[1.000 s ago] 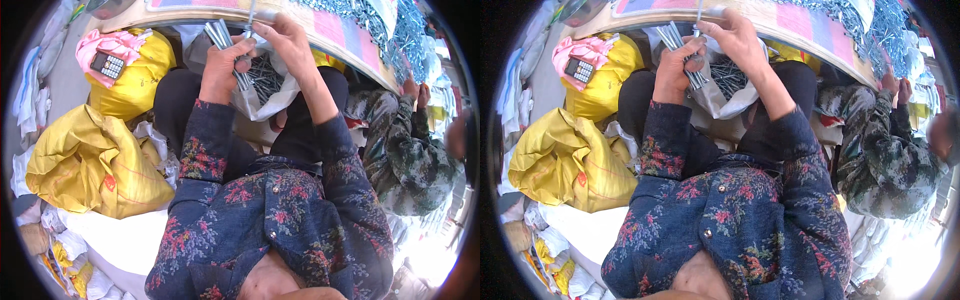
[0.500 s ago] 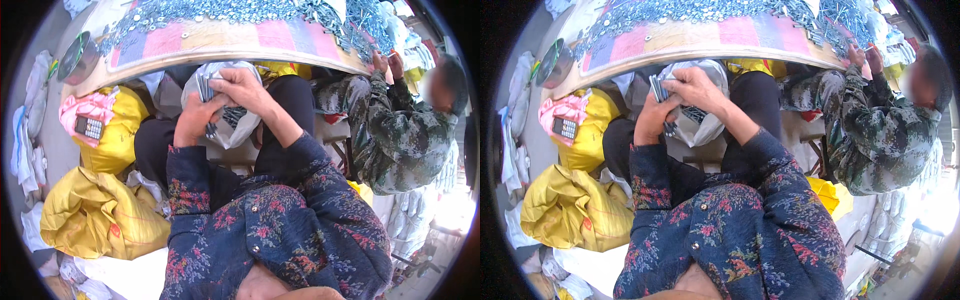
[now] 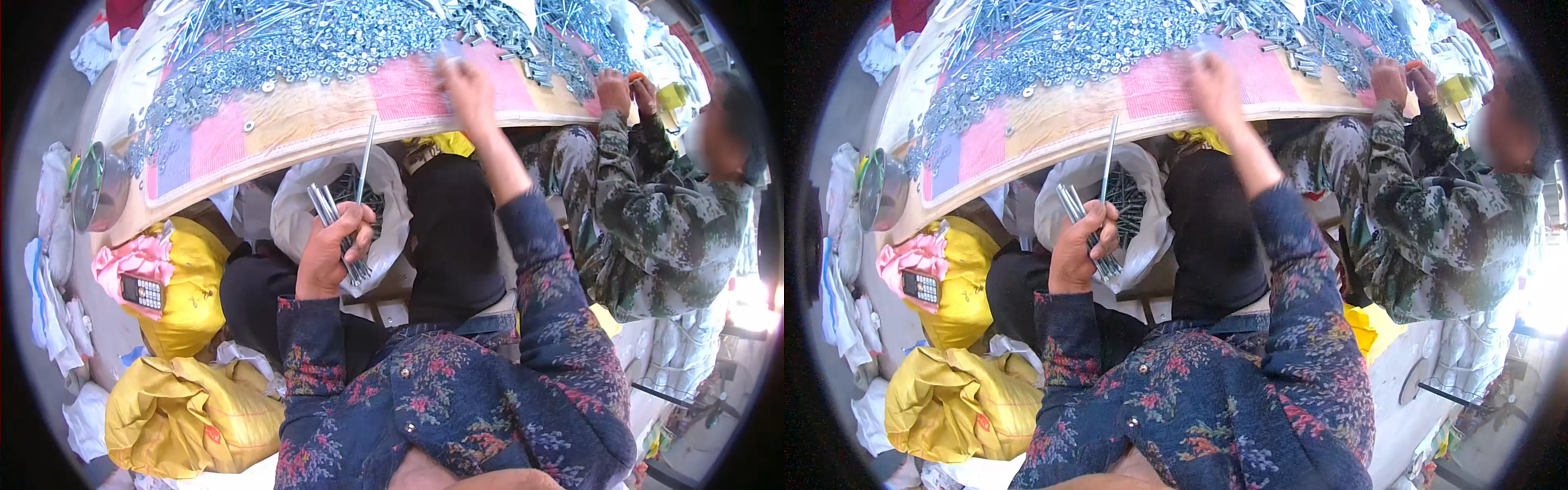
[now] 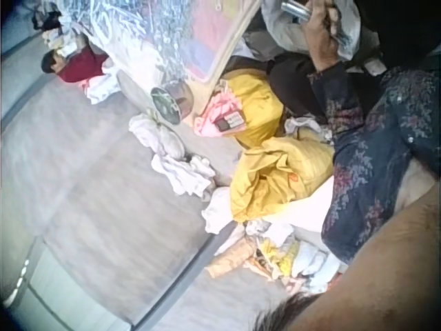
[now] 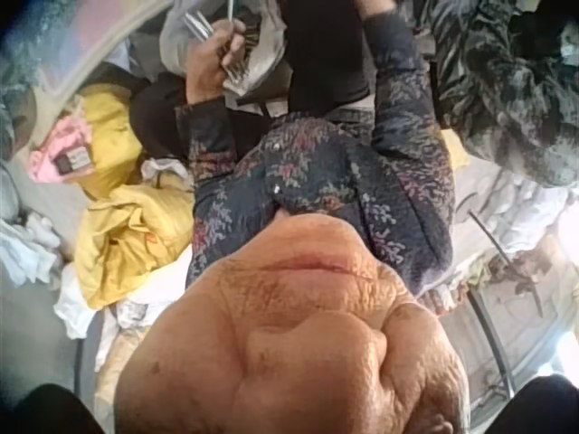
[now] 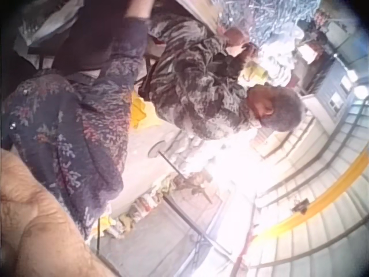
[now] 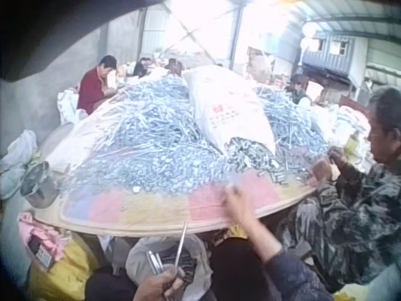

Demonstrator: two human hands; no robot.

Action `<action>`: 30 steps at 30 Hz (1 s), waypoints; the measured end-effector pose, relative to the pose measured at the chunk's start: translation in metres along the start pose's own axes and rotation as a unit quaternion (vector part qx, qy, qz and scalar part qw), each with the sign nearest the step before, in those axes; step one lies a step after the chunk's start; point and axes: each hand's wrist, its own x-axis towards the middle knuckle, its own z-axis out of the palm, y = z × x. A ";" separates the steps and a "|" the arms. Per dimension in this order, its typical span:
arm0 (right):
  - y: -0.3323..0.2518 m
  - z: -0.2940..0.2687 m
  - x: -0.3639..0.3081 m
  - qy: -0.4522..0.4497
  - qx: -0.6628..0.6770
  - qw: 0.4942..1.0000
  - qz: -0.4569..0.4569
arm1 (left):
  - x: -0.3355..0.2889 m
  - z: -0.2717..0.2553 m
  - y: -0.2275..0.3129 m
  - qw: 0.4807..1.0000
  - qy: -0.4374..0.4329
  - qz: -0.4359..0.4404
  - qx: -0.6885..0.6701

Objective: The person assembles hardware by picking up long metal rods and threading washers and nuts onto them by hand from the table.

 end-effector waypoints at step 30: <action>-0.046 0.008 -0.023 -0.241 0.203 0.947 -0.060 | -0.010 0.003 0.012 0.984 0.067 0.082 0.142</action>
